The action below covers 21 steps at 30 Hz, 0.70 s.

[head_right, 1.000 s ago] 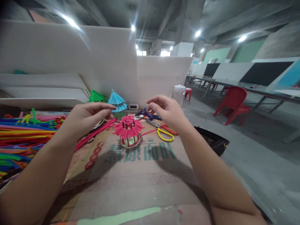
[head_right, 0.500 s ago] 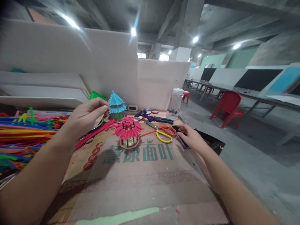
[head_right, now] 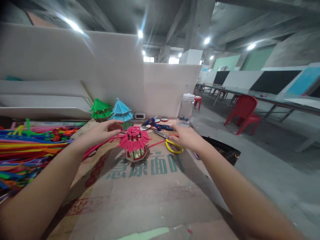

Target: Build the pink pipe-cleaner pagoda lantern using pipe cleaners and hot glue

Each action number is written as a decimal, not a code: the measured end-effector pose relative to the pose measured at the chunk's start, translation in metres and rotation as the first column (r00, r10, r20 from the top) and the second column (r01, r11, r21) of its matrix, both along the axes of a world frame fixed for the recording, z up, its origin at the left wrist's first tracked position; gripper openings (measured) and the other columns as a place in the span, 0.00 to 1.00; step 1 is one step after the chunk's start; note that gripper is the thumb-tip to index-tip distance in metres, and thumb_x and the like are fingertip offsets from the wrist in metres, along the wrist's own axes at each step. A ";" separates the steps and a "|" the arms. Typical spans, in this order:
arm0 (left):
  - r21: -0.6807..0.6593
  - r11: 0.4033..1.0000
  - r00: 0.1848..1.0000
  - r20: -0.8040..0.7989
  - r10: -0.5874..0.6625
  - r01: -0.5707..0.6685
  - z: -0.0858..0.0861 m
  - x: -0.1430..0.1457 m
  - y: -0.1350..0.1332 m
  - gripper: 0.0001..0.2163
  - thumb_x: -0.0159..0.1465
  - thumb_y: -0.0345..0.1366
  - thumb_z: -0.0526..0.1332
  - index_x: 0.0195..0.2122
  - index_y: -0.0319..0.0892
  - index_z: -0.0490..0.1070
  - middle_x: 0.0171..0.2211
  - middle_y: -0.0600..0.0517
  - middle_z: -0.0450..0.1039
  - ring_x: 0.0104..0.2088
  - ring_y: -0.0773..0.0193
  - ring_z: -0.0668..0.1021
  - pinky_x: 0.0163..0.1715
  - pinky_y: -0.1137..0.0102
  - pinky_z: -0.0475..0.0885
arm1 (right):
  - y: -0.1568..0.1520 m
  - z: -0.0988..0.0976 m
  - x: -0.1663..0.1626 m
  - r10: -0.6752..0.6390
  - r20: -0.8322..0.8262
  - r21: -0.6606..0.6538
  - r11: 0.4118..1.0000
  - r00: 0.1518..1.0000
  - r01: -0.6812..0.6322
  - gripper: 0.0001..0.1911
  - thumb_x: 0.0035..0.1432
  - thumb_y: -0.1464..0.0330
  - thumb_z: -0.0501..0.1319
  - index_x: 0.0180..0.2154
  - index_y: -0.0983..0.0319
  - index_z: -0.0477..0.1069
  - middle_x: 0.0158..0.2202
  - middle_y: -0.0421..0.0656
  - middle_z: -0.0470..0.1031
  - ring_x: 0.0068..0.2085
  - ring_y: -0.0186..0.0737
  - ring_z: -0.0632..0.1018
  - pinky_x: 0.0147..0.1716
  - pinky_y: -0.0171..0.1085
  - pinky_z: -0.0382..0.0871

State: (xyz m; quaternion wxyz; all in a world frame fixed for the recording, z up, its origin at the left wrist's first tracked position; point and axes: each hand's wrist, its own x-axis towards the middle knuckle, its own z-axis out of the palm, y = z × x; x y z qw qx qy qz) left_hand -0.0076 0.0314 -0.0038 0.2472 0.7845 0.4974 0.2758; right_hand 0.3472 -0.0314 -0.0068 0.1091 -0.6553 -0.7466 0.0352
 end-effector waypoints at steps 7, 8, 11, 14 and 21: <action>0.077 0.997 0.993 -0.119 0.010 0.000 0.011 0.007 -0.010 0.28 0.59 0.53 0.57 0.55 0.41 0.72 0.53 0.46 0.78 0.52 0.50 0.80 0.51 0.62 0.75 | -0.022 -0.058 0.074 -0.334 0.103 -0.081 0.936 0.937 0.342 0.41 0.55 0.64 0.65 0.67 0.71 0.58 0.60 0.63 0.71 0.56 0.61 0.77 0.52 0.48 0.70; 0.074 0.997 0.992 -0.125 0.006 0.003 0.012 0.008 -0.012 0.29 0.59 0.54 0.57 0.55 0.41 0.72 0.54 0.46 0.78 0.52 0.50 0.80 0.52 0.62 0.75 | -0.022 -0.065 0.079 -0.349 0.102 -0.084 0.930 0.932 0.358 0.42 0.55 0.62 0.65 0.68 0.70 0.56 0.61 0.62 0.71 0.57 0.60 0.77 0.52 0.47 0.70; 0.065 0.998 0.989 -0.148 0.006 0.004 0.014 0.010 -0.014 0.29 0.59 0.55 0.57 0.54 0.40 0.73 0.54 0.46 0.78 0.53 0.49 0.79 0.53 0.62 0.75 | -0.013 -0.081 0.082 -0.393 0.082 -0.059 0.915 0.916 0.399 0.43 0.56 0.58 0.64 0.68 0.67 0.55 0.62 0.59 0.70 0.59 0.59 0.74 0.54 0.46 0.68; 0.065 0.998 0.986 -0.165 0.010 0.001 0.015 0.010 -0.015 0.29 0.58 0.54 0.57 0.53 0.39 0.74 0.55 0.45 0.78 0.54 0.49 0.79 0.55 0.63 0.74 | -0.001 -0.087 0.082 -0.461 0.043 -0.016 0.887 0.886 0.462 0.42 0.54 0.57 0.65 0.66 0.66 0.60 0.59 0.59 0.73 0.58 0.60 0.74 0.53 0.48 0.68; 0.060 0.998 0.980 -0.200 0.015 -0.003 0.015 0.005 -0.014 0.31 0.59 0.56 0.55 0.55 0.38 0.73 0.57 0.44 0.76 0.56 0.48 0.77 0.52 0.64 0.76 | -0.020 -0.068 0.095 -0.518 -0.067 0.097 0.847 0.853 0.522 0.41 0.49 0.60 0.67 0.64 0.63 0.63 0.55 0.59 0.73 0.56 0.64 0.74 0.52 0.54 0.67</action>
